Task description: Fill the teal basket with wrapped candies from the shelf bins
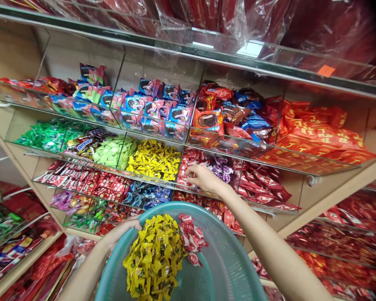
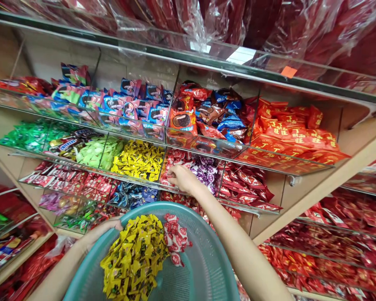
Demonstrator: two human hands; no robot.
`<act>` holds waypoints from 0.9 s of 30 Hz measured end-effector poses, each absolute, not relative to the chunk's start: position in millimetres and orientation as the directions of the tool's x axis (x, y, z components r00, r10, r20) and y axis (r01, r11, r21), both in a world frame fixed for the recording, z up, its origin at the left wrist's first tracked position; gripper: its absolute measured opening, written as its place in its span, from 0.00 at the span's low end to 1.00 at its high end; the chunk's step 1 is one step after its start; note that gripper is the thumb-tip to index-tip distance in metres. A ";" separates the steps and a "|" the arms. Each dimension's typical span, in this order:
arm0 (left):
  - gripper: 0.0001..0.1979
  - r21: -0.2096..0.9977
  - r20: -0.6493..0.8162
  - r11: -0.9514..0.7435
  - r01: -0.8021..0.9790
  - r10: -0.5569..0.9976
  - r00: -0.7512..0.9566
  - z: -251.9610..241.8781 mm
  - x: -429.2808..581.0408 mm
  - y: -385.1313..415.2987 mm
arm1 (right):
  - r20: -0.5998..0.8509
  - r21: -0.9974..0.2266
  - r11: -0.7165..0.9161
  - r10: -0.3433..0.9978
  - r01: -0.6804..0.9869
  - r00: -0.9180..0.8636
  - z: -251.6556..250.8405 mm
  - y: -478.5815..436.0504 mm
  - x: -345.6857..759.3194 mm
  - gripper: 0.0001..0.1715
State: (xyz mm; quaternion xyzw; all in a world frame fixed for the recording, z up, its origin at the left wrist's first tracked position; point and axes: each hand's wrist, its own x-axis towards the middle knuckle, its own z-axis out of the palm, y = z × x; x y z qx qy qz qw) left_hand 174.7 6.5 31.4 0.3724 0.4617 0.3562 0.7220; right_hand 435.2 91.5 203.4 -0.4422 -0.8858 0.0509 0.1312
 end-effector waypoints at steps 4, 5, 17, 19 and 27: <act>0.24 0.859 -0.423 0.487 -0.158 0.850 0.314 36.5 175.9 6.2 | -0.003 -0.156 0.596 0.797 0.787 -0.604 197.1 119.0 424.0 0.12; 0.24 0.856 -0.425 0.491 -0.160 0.845 0.324 37.9 176.1 6.2 | -0.023 -0.151 0.594 0.797 0.790 -0.603 195.5 121.8 421.5 0.12; 0.24 0.851 -0.414 0.495 -0.178 0.839 0.354 35.3 173.0 6.9 | -0.013 -0.130 0.636 0.766 0.761 -0.643 191.6 122.6 427.6 0.07; 0.25 0.847 -0.421 0.501 -0.176 0.835 0.354 37.2 173.7 6.8 | -0.017 -0.128 0.633 0.768 0.763 -0.640 191.1 122.7 427.7 0.07; 0.25 0.855 -0.418 0.494 -0.159 0.836 0.355 35.3 173.8 8.7 | -0.049 -0.090 0.606 0.790 0.791 -0.611 189.9 121.8 415.2 0.08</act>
